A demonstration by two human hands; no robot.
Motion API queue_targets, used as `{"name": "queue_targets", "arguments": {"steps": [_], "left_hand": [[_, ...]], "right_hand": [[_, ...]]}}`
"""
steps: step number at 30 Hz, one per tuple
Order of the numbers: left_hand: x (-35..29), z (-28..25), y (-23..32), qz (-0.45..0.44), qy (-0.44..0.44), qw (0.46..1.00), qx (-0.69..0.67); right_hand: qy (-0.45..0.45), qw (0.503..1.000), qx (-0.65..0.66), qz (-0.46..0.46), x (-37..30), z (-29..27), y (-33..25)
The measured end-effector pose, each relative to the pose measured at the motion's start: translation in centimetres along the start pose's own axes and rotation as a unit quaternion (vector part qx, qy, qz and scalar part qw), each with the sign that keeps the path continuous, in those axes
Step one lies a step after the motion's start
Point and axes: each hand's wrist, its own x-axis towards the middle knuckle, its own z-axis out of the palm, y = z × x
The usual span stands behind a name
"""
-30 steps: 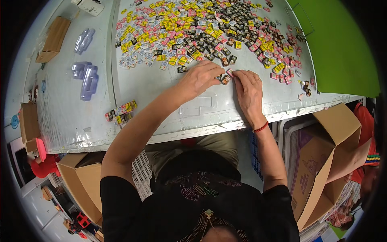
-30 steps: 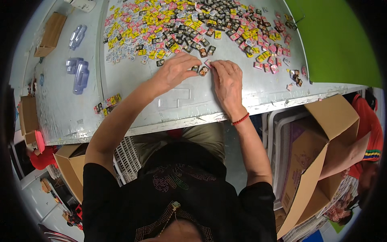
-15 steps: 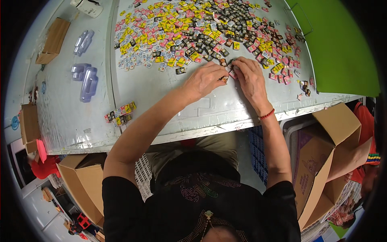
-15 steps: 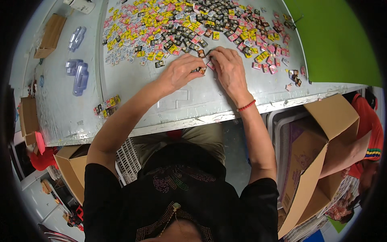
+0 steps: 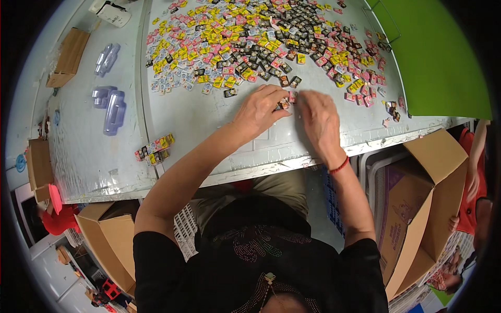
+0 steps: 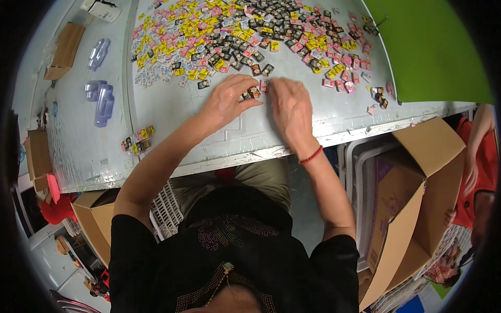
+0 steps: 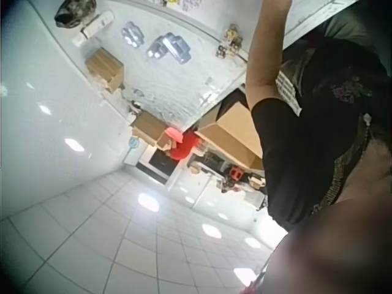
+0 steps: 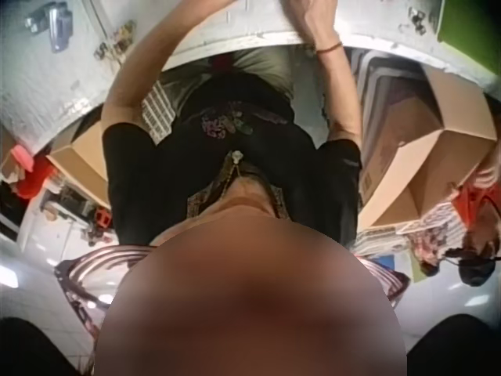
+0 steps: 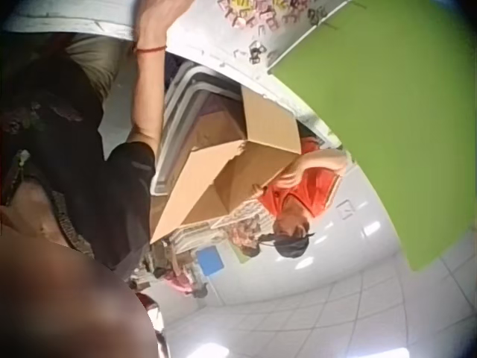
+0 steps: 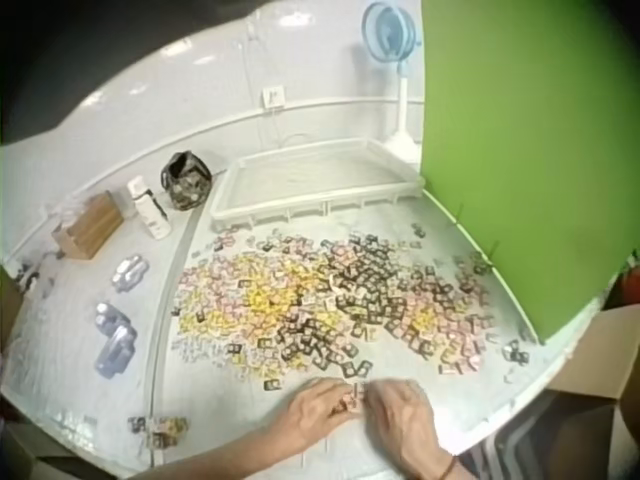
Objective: Selecting and arranging small colorful toy components into plastic blister packaging on a production workbench.
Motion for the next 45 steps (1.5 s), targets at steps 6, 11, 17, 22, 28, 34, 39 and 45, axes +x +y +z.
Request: {"name": "queue_targets", "arguments": {"steps": [6,11,17,22,28,34,39,45], "left_hand": [[0.7,0.7,0.9,-0.020,-0.019,1.000,-0.004],[0.7,0.7,0.6,0.013,-0.004,1.000,0.002],[1.1,0.6,0.5,0.033,-0.049,0.998,-0.006],[0.8,1.0,0.8,0.044,-0.054,0.997,-0.012],[0.1,-0.6,0.7,0.026,-0.034,0.999,-0.014],[0.3,-0.8,0.1,0.001,-0.018,1.000,0.003],[5.4,2.0,1.7,0.054,-0.009,0.998,-0.016],[10.1,8.6,3.1,0.082,-0.014,0.997,-0.009]], "right_hand": [[0.005,1.000,-0.006,0.008,3.5,1.0,2.7],[-0.014,0.999,-0.012,-0.028,3.4,0.9,3.7],[-0.001,1.000,-0.020,-0.023,-0.2,-1.7,4.0],[-0.006,0.999,-0.019,-0.032,-1.6,-1.6,2.4],[0.115,0.977,-0.171,0.055,-0.2,-4.4,7.0],[0.047,0.961,-0.249,0.108,1.8,-4.4,9.4],[-0.002,0.972,-0.217,0.093,2.4,-5.1,10.6],[0.014,0.976,-0.200,0.089,1.6,-5.1,10.0]]}}
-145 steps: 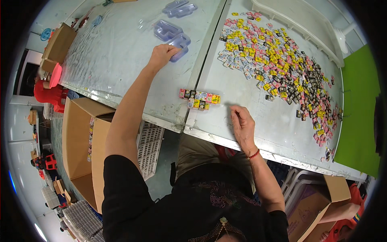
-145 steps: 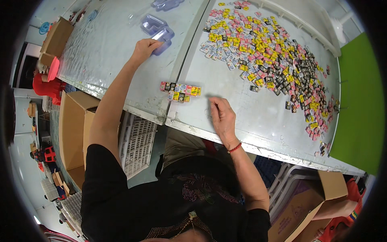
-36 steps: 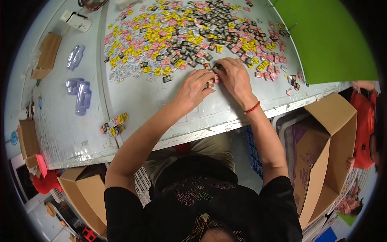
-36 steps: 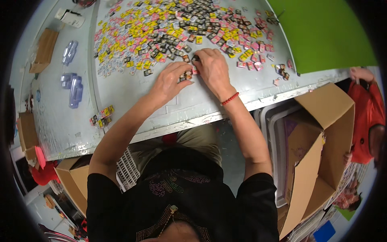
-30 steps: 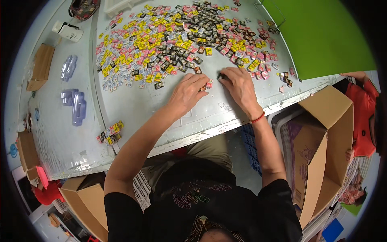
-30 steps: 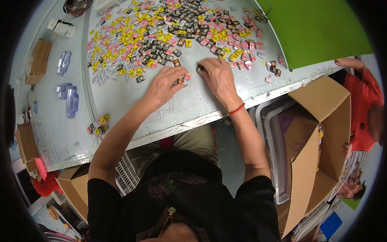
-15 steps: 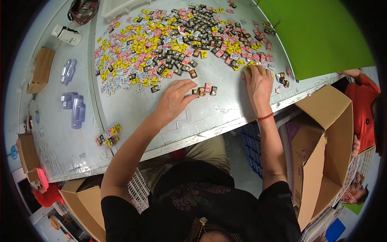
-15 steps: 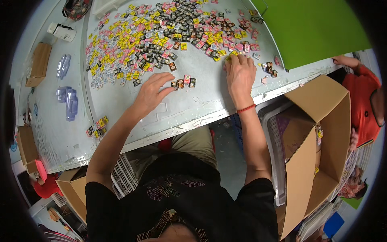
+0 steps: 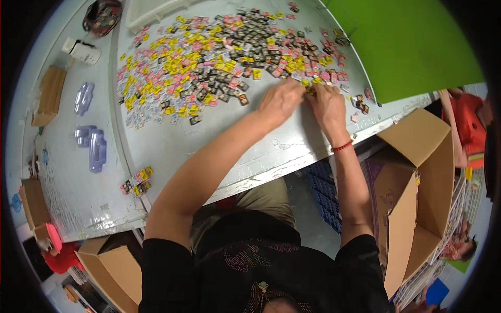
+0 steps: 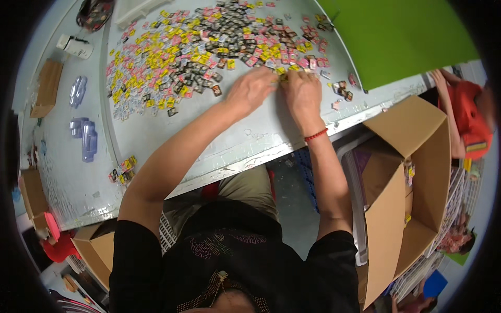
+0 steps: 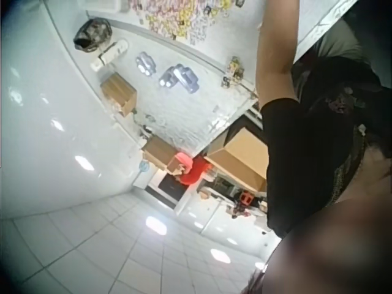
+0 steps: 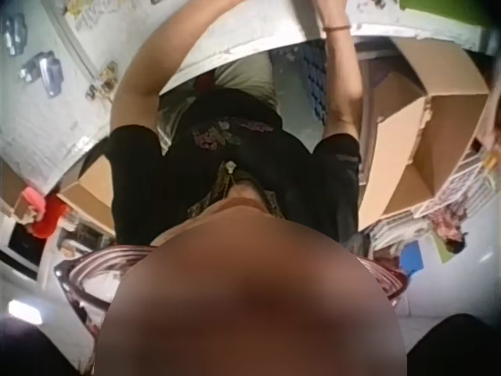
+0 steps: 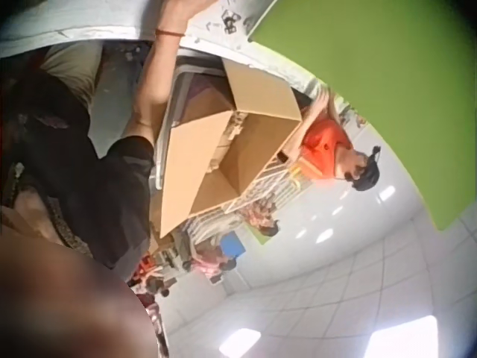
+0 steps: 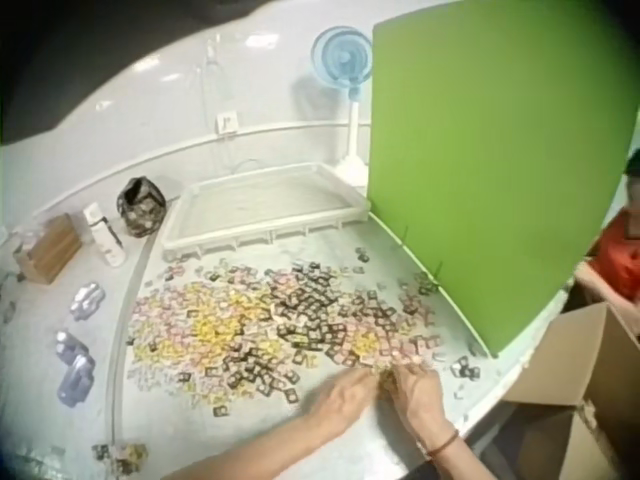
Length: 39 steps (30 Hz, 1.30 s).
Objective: Selecting and arranging small colorful toy components into plastic blister packaging on a production workbench.
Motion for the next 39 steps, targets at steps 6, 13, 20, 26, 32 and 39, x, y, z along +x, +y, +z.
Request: {"name": "queue_targets", "arguments": {"steps": [6,13,20,26,32,39], "left_hand": [[1.4,0.9,-2.6,0.007,0.032,0.995,0.090],[0.6,-2.7,-2.2,-0.005,0.032,0.998,0.058],[-8.6,-11.0,-2.0,-0.040,-0.054,0.997,-0.024],[-11.7,-10.7,-1.8,-0.103,-0.081,0.991,-0.008],[-12.0,-9.9,-1.7,-0.085,-0.055,0.995,-0.003],[-11.1,-8.5,-2.4,-0.056,-0.025,0.998,-0.021]], "right_hand": [[0.034,0.998,-0.058,0.004,0.1,1.8,-2.2],[0.093,0.995,0.018,-0.043,-1.0,-0.3,-2.5],[-0.028,0.978,0.182,-0.096,-4.9,-2.0,-4.1],[-0.034,0.974,0.188,-0.123,-5.0,-0.6,-6.0],[-0.072,0.967,0.215,-0.120,-4.9,-0.4,-7.3],[-0.023,0.962,0.207,-0.177,-4.3,1.4,-8.6]]}}
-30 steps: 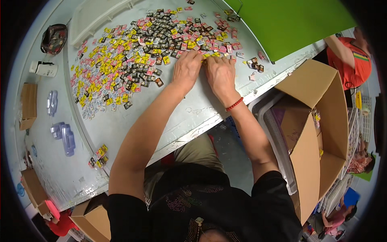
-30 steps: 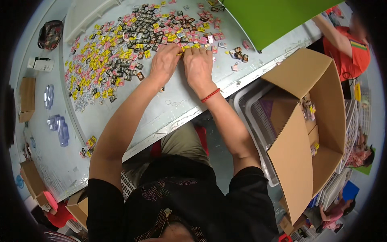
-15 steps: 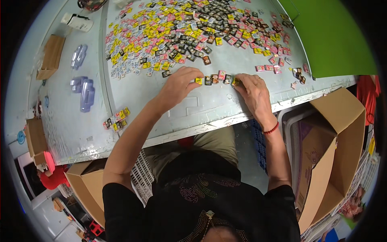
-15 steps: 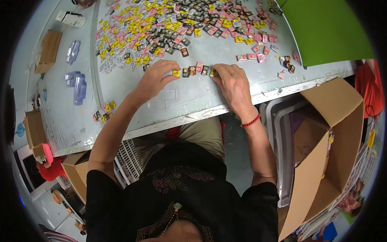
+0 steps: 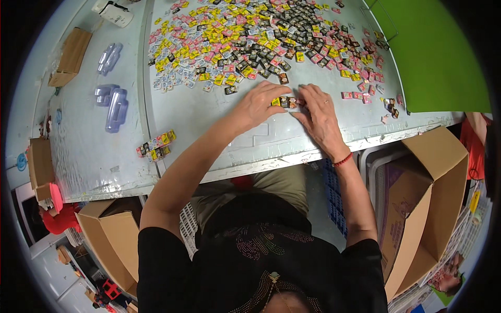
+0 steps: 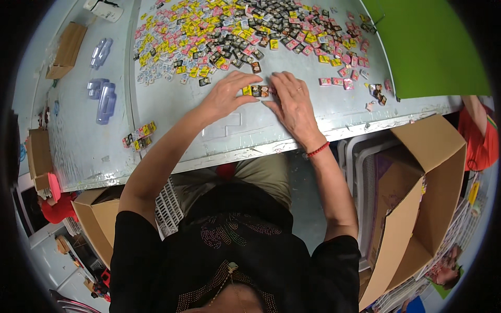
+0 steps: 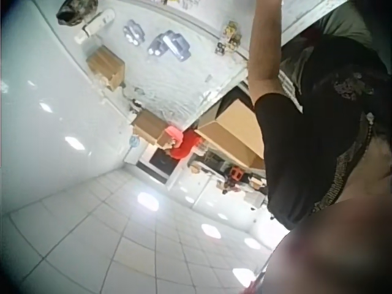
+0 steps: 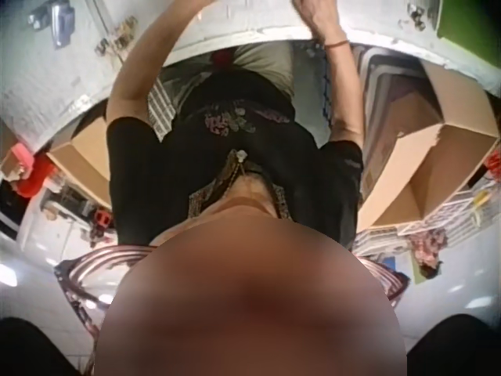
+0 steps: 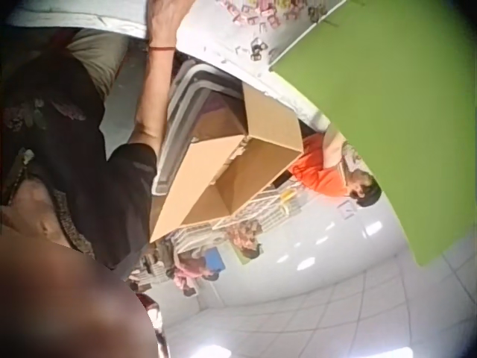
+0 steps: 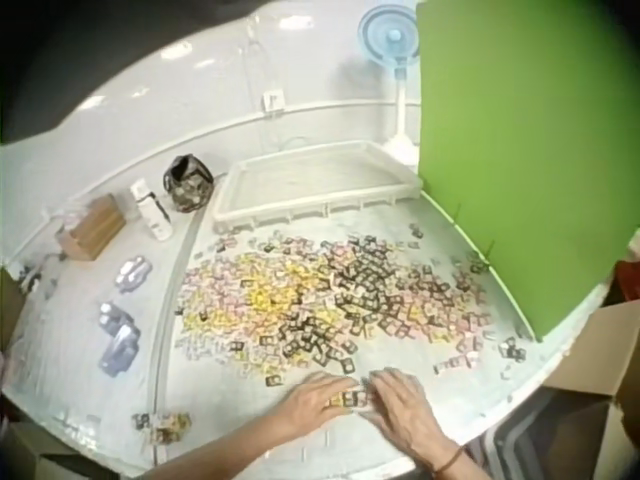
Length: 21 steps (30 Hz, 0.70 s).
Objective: Selecting and arranging small colorful toy components into plastic blister packaging on a production workbench.
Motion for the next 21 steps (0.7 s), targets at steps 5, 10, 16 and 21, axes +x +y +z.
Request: {"name": "queue_targets", "arguments": {"steps": [5,10,16,21], "left_hand": [[-0.6,1.2,-0.4,0.013,0.026,1.000,-0.011],[-1.3,-0.2,0.2,0.013,0.062,0.998,0.005],[-6.4,-8.8,-3.6,-0.094,0.067,0.985,0.128],[-7.3,-8.4,-4.8,-0.062,0.122,0.974,0.183]], "right_hand": [[-0.012,0.998,0.039,-0.046,-0.1,1.2,0.1],[-0.035,0.998,0.042,-0.022,-0.4,0.5,-0.1],[-0.017,0.999,0.037,0.030,-0.9,0.2,-0.1],[-0.007,0.999,0.012,0.039,-1.1,0.5,-0.1]]}}
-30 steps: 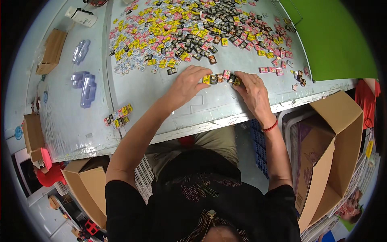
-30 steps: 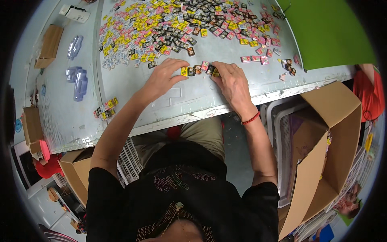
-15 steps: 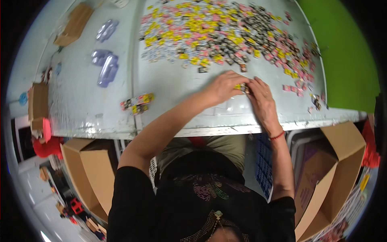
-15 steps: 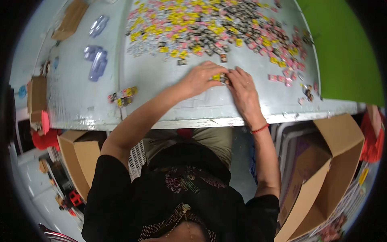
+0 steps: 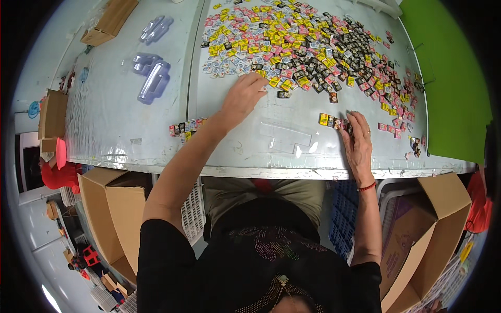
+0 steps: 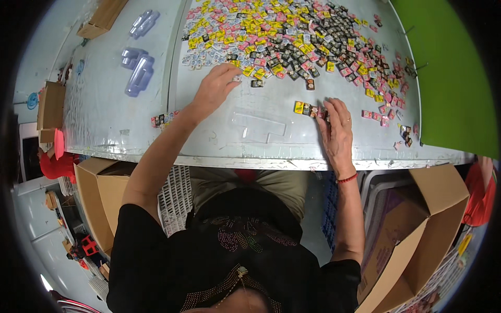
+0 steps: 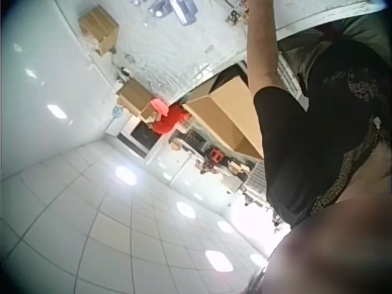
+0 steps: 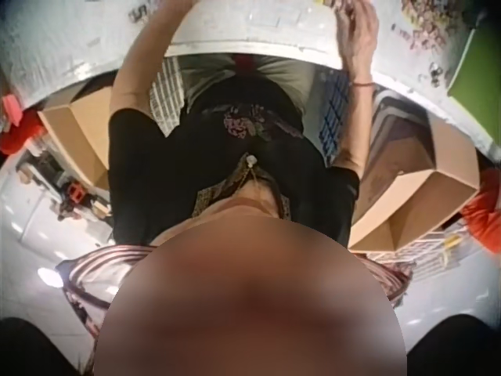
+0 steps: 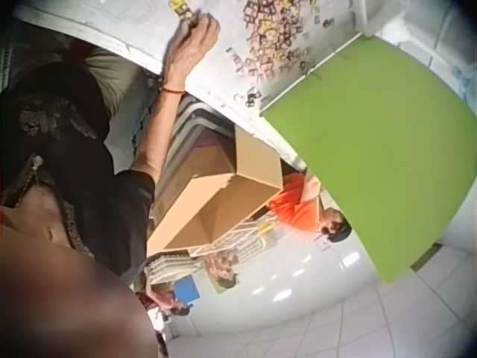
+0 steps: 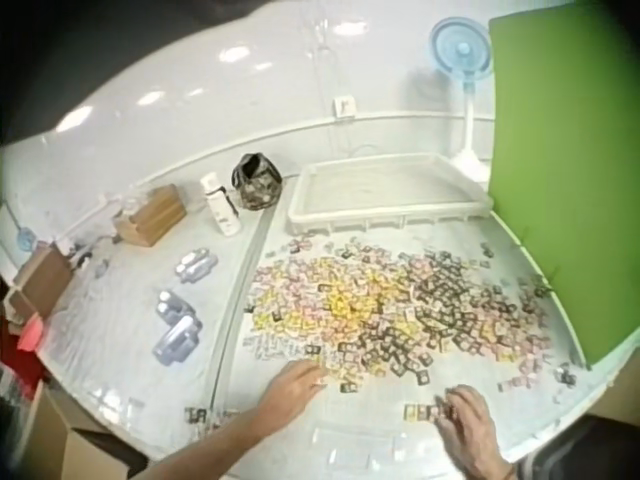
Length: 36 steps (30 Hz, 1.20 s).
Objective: Selecting and arranging small colorful toy components into plastic blister packaging on a production workbench.
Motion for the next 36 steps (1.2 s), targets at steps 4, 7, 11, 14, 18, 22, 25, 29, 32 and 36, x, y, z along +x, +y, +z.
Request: {"name": "queue_targets", "arguments": {"steps": [4,7,11,14,18,22,25,29,32,36], "left_hand": [[-0.1,-0.2,0.7,-0.014,-0.012,1.000,-0.002],[-1.0,-0.7,0.2,-0.042,-0.016,0.999,-0.009],[-1.7,-0.9,0.2,-0.055,0.020,0.998,-0.002],[-1.6,-0.8,0.5,-0.075,0.014,0.997,-0.005],[-2.5,-0.8,-0.1,-0.093,0.012,0.995,0.019],[-3.2,-1.0,-1.0,-0.073,0.041,0.996,0.006],[-2.6,-0.8,-1.1,-0.071,0.028,0.997,0.003],[-1.6,-1.0,-0.1,-0.082,0.000,0.996,-0.021],[-1.1,-1.8,2.8,-0.071,-0.019,0.995,-0.071],[1.5,-0.1,6.9,-0.011,-0.088,0.985,-0.150]], "right_hand": [[0.049,0.998,-0.017,-0.032,1.4,0.3,-1.6],[0.056,0.990,0.011,-0.126,6.1,1.6,-5.5],[0.041,0.986,-0.010,-0.161,11.3,6.5,-10.2],[0.019,0.983,-0.109,-0.144,12.8,10.9,-9.5],[0.012,0.970,-0.215,-0.111,13.3,12.8,-10.9],[-0.058,0.963,-0.256,-0.059,13.5,12.8,-13.6],[-0.087,0.964,-0.246,-0.056,13.9,12.3,-12.9],[0.056,0.983,-0.119,-0.131,12.6,10.5,-10.5],[0.092,0.987,0.057,-0.116,11.0,5.3,-10.0],[0.114,0.992,0.042,0.037,5.5,-2.5,-4.2]]}}
